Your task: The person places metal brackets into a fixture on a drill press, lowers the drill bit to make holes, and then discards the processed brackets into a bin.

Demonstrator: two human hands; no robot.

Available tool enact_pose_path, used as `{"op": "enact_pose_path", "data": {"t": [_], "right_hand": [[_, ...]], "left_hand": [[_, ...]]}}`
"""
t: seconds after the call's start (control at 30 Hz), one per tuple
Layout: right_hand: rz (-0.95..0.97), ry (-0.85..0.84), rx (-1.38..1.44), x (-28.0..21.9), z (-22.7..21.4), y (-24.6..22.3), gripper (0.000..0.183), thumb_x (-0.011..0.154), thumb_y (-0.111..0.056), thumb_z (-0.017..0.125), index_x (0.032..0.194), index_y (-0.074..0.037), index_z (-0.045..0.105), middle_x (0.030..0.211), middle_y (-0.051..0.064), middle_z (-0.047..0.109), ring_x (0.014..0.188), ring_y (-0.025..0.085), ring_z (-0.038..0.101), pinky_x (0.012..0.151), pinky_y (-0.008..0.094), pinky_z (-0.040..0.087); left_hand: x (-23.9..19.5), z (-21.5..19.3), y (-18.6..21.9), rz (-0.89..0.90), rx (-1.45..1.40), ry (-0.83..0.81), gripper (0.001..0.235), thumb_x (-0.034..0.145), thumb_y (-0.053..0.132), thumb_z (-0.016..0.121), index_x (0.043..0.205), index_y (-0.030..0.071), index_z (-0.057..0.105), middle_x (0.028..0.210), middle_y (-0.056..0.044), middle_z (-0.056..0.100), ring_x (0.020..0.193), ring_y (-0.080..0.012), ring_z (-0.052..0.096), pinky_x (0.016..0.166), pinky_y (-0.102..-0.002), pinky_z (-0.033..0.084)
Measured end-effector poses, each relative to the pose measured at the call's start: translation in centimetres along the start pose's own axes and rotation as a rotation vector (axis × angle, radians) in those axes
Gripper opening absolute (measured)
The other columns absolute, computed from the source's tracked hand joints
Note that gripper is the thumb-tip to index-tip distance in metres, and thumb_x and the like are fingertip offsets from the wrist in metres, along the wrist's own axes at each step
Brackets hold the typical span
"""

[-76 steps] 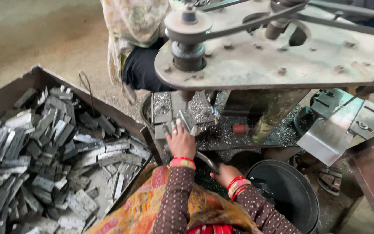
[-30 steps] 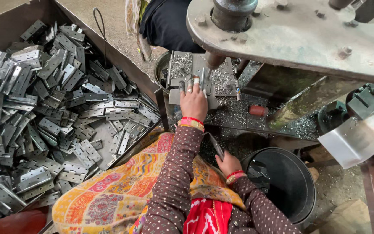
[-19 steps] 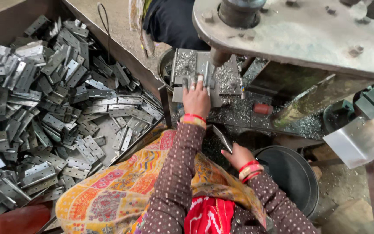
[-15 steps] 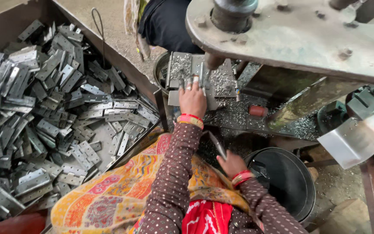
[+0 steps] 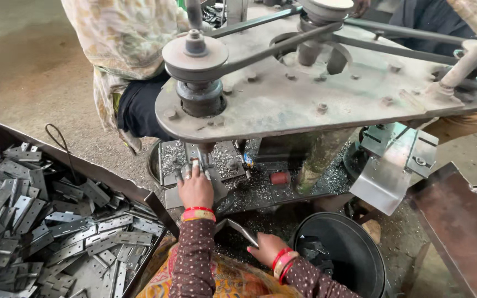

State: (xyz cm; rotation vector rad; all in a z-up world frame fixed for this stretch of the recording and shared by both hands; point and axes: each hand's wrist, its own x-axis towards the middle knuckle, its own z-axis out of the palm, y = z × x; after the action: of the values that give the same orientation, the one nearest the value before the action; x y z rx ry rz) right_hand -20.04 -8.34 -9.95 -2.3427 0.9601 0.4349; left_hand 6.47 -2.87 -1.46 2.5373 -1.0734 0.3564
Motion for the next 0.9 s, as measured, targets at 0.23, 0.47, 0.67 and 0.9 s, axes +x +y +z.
{"op": "enact_pose_path", "data": {"t": [0.23,0.47,0.67,0.9], "right_hand": [[-0.053,0.215,0.087,1.3,7.0,2.9,0.038,0.094,-0.042,0.064,0.106,-0.006,0.061,0.076,0.017,0.071,0.072,0.038,0.07,0.068,0.05,0.056],[-0.015,0.168,0.128,2.2,7.6,3.8,0.039,0.093,-0.043,0.065,0.103,-0.006,0.06,0.08,0.019,0.072,0.079,0.04,0.071,0.072,0.051,0.054],[-0.024,0.214,-0.011,1.4,1.5,2.3,0.05,0.082,-0.054,0.073,0.099,-0.008,0.069,0.093,0.022,0.074,0.092,0.043,0.071,0.081,0.051,0.056],[-0.037,0.199,-0.094,0.4,-1.6,0.8,0.057,0.083,-0.056,0.073,0.106,-0.004,0.072,0.099,0.029,0.072,0.098,0.049,0.069,0.084,0.054,0.055]], "left_hand": [[0.2,-0.4,-0.4,0.06,0.023,0.108,0.025,0.086,0.025,0.061,0.093,0.008,0.078,0.139,-0.006,0.063,0.127,-0.0282,0.059,0.107,-0.054,0.037],[-1.4,-4.1,-1.5,0.137,-0.086,-0.028,0.024,0.093,0.024,0.062,0.103,0.007,0.075,0.128,-0.007,0.068,0.121,-0.0265,0.061,0.113,-0.049,0.038],[-12.5,-8.8,-9.4,0.207,-0.048,0.156,0.044,0.078,0.025,0.069,0.117,0.005,0.066,0.13,-0.012,0.062,0.115,-0.0322,0.062,0.102,-0.047,0.044],[-26.0,-11.6,-23.5,-0.54,0.15,0.337,0.049,0.077,0.014,0.073,0.124,0.006,0.063,0.147,-0.014,0.053,0.132,-0.0331,0.057,0.099,-0.049,0.048]]}}
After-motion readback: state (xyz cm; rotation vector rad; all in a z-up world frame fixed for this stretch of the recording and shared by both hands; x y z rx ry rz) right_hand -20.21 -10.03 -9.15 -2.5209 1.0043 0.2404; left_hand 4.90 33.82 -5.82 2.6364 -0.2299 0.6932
